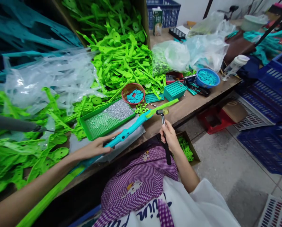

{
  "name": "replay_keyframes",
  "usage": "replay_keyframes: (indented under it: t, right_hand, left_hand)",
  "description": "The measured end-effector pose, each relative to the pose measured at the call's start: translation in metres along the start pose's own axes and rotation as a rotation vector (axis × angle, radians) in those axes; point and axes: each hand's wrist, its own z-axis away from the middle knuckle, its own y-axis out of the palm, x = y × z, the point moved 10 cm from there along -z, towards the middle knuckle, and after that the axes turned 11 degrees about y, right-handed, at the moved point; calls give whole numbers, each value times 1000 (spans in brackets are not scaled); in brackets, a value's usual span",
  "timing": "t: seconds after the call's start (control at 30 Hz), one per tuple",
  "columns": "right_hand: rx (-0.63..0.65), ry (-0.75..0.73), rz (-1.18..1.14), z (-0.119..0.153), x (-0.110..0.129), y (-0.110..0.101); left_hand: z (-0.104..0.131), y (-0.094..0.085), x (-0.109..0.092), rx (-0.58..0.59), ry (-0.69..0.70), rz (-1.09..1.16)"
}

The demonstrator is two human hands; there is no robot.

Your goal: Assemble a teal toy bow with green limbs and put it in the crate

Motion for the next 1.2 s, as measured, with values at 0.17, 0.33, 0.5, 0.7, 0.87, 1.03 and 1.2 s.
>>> replay_keyframes:
  t: [0.17,0.33,0.5,0.7,0.87,1.03,1.2]
  right_hand:
    - [-70,-116,398,8,-7,-16]
    - [-103,-131,694,8,-20,-21]
    - [-210,-73,1167,-11,-21,-21]
    - [-289,-135,1403,0,4,-18]
    - [-381,-97,1504,5,4,-16]
    - [-302,-17,1538,-8,-10,-22]
    - [-424,-56,1412,-5,16,-43]
  left_hand:
    - [22,63,-5,355,15,-250]
    - [30,84,-9,391,-56,-286]
    - [31,88,-3,407,-110,-340]
    - [37,94,5,407,-134,-400]
    - [39,99,8,424,-125,-436]
    - [39,104,9,421,-143,-465]
    - [39,104,11,448,-171,-483]
